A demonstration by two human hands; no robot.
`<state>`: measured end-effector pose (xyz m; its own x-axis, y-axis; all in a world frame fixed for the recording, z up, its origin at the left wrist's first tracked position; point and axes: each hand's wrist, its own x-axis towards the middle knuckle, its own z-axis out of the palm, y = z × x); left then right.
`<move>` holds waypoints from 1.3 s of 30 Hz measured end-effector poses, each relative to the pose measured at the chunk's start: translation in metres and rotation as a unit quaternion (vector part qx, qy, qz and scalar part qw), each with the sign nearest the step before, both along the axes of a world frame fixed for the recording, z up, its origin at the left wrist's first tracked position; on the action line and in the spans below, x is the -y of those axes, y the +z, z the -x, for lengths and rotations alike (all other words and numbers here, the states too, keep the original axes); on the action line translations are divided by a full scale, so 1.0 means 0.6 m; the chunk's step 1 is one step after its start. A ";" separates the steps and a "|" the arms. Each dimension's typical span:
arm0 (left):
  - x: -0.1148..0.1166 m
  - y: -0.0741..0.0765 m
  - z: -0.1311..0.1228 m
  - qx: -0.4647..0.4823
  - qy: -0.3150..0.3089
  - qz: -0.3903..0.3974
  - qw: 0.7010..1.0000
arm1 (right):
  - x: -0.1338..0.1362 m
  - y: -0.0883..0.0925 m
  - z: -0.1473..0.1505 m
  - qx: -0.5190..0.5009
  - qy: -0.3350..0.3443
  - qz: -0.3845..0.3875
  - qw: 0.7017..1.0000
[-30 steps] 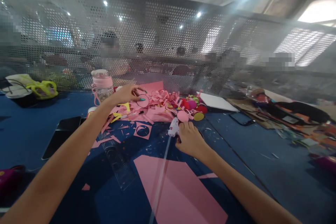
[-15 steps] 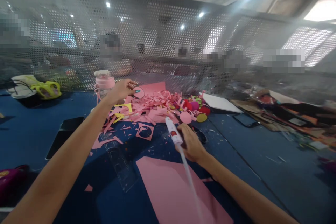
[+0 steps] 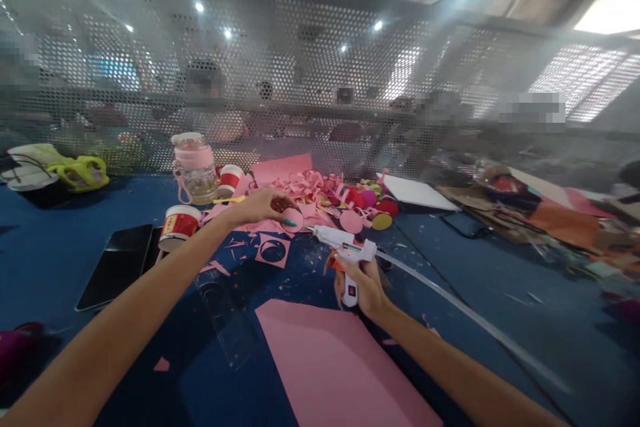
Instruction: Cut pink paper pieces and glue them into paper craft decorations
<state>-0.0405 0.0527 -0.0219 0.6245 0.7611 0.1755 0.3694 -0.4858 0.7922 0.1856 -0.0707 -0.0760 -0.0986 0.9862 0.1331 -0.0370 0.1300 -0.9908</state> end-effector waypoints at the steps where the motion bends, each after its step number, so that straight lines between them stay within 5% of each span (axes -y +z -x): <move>1: 0.004 -0.004 -0.003 0.001 -0.002 0.005 1.000 | 0.001 0.001 0.001 0.011 -0.004 -0.008 1.000; 7: 0.018 -0.030 -0.021 0.066 -0.029 0.091 0.993 | 0.001 0.009 0.004 0.087 -0.079 -0.085 0.989; 19: 0.020 -0.115 -0.055 0.177 0.052 0.112 0.976 | -0.011 -0.008 -0.007 0.103 -0.045 -0.004 0.994; 39: 0.027 -0.116 -0.052 0.184 0.051 0.118 0.975 | -0.018 -0.008 -0.006 0.072 -0.041 0.044 0.996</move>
<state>-0.0092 0.0363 -0.0915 0.4709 0.8623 0.1862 0.0763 -0.2501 0.9652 0.1891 -0.0601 -0.0810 -0.0283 0.9989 0.0362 0.1144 0.0392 -0.9927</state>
